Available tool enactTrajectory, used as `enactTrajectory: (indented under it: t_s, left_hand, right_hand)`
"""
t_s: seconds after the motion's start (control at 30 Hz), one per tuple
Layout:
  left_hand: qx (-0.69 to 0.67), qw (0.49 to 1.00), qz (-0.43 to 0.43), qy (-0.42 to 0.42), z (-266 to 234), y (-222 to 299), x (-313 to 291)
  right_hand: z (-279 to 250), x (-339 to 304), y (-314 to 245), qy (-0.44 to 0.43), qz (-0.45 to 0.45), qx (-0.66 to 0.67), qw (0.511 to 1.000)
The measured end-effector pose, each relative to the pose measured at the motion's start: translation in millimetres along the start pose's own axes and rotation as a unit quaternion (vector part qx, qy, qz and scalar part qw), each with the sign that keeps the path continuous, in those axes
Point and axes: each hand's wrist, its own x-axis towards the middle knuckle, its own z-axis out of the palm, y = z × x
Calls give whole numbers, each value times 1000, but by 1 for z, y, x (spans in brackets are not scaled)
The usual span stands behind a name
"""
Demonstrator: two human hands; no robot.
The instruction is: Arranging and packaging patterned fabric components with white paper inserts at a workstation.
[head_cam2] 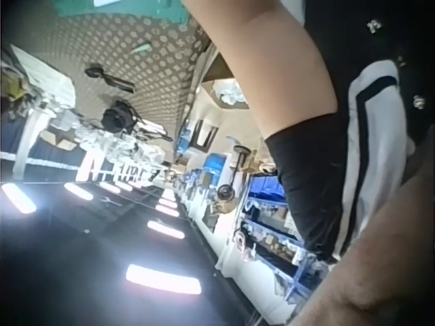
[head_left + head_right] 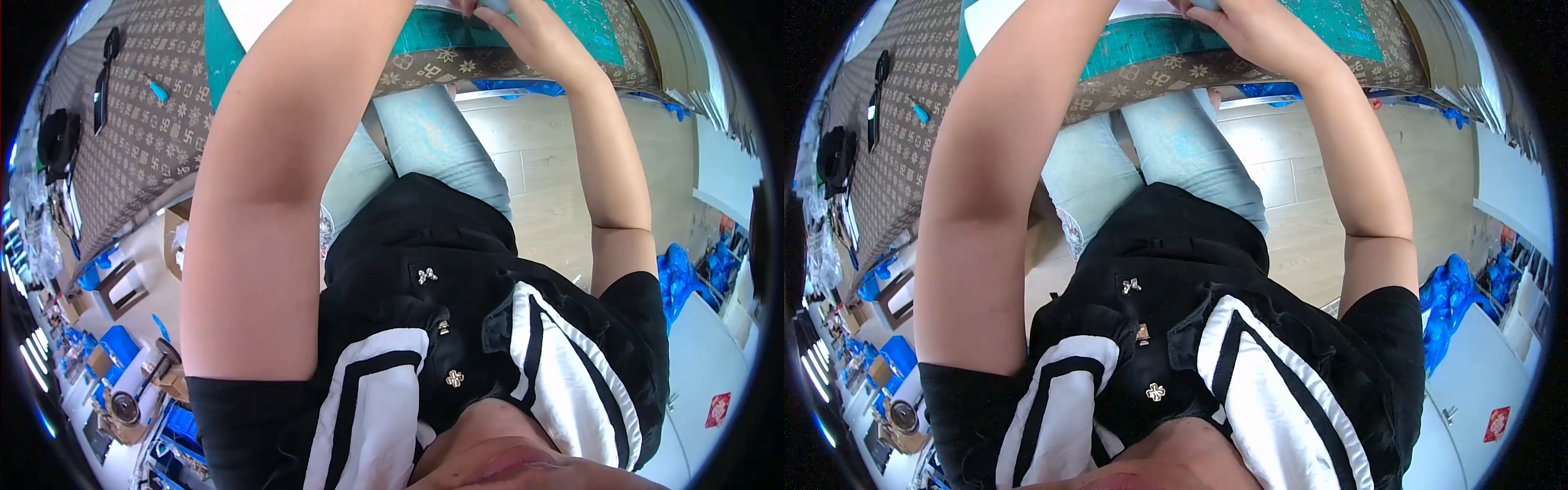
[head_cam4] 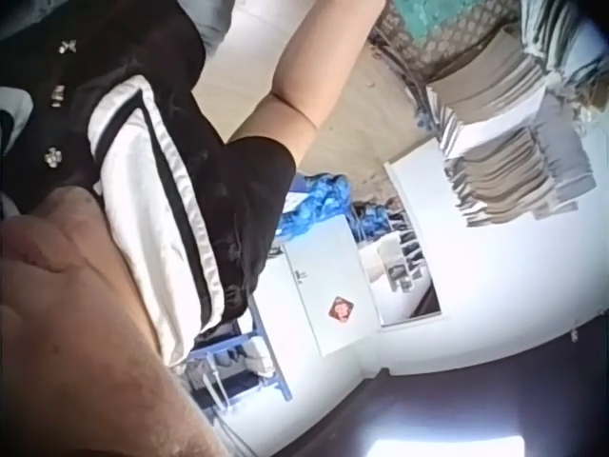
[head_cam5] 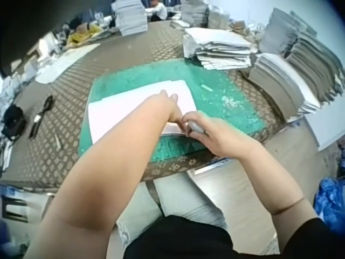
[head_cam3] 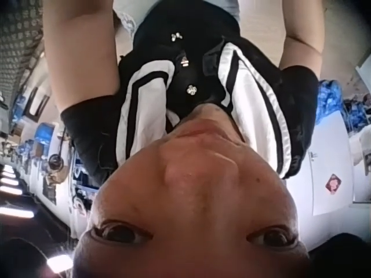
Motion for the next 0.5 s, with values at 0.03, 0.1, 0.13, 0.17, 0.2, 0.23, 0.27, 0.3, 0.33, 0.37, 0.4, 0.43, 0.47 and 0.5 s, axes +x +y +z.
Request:
enactTrajectory:
  t_s: [0.03,0.1,0.13,0.17,0.2,0.23,0.27,0.3,0.33,0.37,0.4,0.43,0.47,0.5]
  left_hand:
    - [-16,1000,-1,3,2,-6,1]
    - [-32,999,13,5,3,-1,1]
    - [-28,999,17,-2,1,1,0]
    - [-25,999,20,-8,-2,2,0]
    - [-22,999,22,-15,-2,4,-1]
    - [-21,999,27,-14,3,8,-4]
    - [-7,999,18,41,14,13,-6]
    - [3,995,-1,99,25,12,-10]
    - [14,988,-20,155,31,10,-12]
    - [12,987,-24,156,31,7,-13]
    - [14,986,-22,162,31,7,-14]
    - [16,986,-21,167,31,7,-14]
    - [18,985,-20,172,31,8,-15]
    - [17,985,-19,171,30,8,-15]
  right_hand:
    - [-2,-1,-5,6,38,33,999]
    - [-10,-11,-6,12,87,55,995]
    - [-13,-15,-5,42,101,87,990]
    - [-15,-19,-5,72,114,118,984]
    - [-16,-22,-5,101,126,148,976]
    - [-16,-24,-5,103,130,145,976]
    - [-15,-27,-5,105,131,133,977]
    - [-10,-24,-5,103,125,126,979]
    - [-6,-21,-5,100,120,120,980]
    - [-4,-16,-5,98,116,121,981]
    - [-3,-13,-8,83,113,88,986]
    - [-3,-10,-9,69,109,55,990]
    - [-3,-9,-10,54,105,22,993]
    - [-3,-8,-8,53,106,22,993]
